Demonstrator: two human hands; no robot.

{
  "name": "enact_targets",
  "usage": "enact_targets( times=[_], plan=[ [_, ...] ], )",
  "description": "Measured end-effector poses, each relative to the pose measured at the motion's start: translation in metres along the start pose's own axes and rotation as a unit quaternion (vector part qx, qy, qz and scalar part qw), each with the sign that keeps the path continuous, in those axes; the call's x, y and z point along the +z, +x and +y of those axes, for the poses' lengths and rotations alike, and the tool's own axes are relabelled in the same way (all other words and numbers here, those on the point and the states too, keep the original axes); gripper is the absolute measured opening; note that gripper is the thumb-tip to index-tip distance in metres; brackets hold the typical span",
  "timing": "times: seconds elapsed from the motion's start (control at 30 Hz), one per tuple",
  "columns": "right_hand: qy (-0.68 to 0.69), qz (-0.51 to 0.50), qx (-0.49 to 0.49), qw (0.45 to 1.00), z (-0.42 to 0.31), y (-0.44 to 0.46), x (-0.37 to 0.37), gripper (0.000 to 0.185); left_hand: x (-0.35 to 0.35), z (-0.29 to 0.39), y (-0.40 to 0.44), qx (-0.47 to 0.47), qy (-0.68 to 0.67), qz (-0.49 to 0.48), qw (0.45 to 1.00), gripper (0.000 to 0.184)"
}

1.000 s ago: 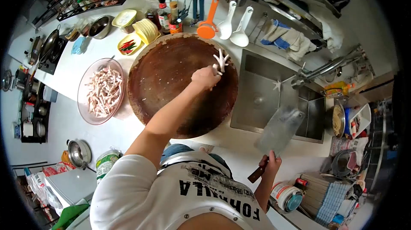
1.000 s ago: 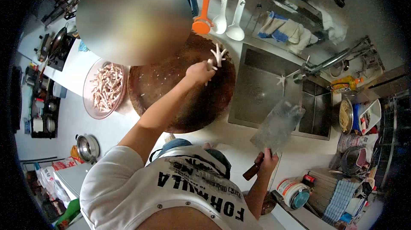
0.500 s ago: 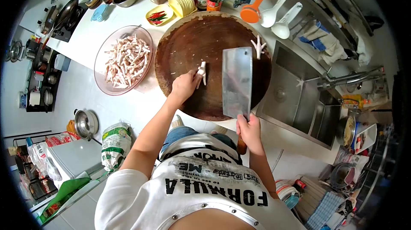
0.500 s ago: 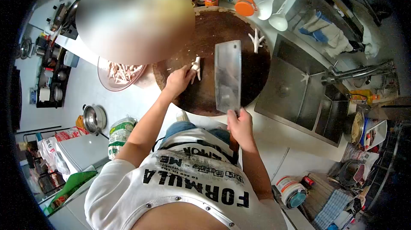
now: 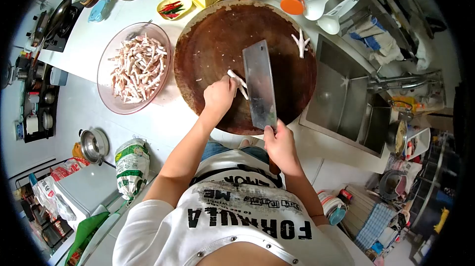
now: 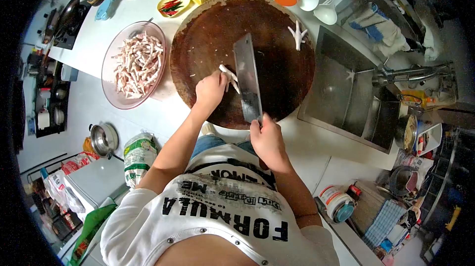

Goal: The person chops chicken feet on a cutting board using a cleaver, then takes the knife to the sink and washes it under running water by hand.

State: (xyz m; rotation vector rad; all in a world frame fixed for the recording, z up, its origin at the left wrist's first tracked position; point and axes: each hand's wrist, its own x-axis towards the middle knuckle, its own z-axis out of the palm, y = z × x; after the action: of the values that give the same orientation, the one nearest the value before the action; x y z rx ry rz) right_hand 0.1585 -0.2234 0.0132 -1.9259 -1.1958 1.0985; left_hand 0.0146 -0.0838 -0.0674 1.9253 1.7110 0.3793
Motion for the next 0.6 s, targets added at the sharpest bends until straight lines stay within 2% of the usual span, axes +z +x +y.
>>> enact_targets(
  times=[0.03,0.1,0.17,0.3,0.33,0.4,0.5,0.57,0.6],
  plan=[
    [-0.001,0.002,0.004,1.0,-0.005,-0.001,0.0,0.015,0.002,0.001,-0.001,0.009,0.005,0.017,1.0,0.031],
    [-0.091,0.009,-0.009,0.996,-0.012,-0.002,0.0,0.015,0.005,0.001,0.0,0.018,0.008,0.031,0.999,0.03],
    [-0.11,0.018,-0.027,0.993,-0.009,0.001,0.003,0.015,0.009,0.0,0.003,0.061,0.062,0.074,0.993,0.03],
    [-0.159,0.036,-0.052,0.985,-0.014,0.004,0.001,0.014,0.009,-0.004,0.011,0.089,0.06,0.088,0.99,0.028],
    [-0.16,0.035,-0.051,0.985,-0.019,0.005,-0.001,0.014,0.008,-0.004,0.013,0.085,0.043,0.067,0.993,0.028],
    [-0.139,-0.01,0.021,0.99,-0.029,0.009,-0.003,0.016,0.007,-0.004,0.014,0.079,0.027,0.046,0.995,0.028],
    [-0.11,-0.01,0.004,0.994,-0.03,0.014,0.003,0.017,0.01,-0.002,0.012,0.076,0.021,0.06,0.995,0.026],
    [-0.112,-0.013,-0.009,0.994,-0.023,0.019,0.007,0.018,0.016,-0.003,0.01,0.112,0.04,0.134,0.984,0.022],
    [-0.114,-0.014,-0.023,0.993,-0.018,0.021,0.01,0.019,0.017,-0.003,0.01,0.111,0.041,0.133,0.984,0.022]
  ],
)
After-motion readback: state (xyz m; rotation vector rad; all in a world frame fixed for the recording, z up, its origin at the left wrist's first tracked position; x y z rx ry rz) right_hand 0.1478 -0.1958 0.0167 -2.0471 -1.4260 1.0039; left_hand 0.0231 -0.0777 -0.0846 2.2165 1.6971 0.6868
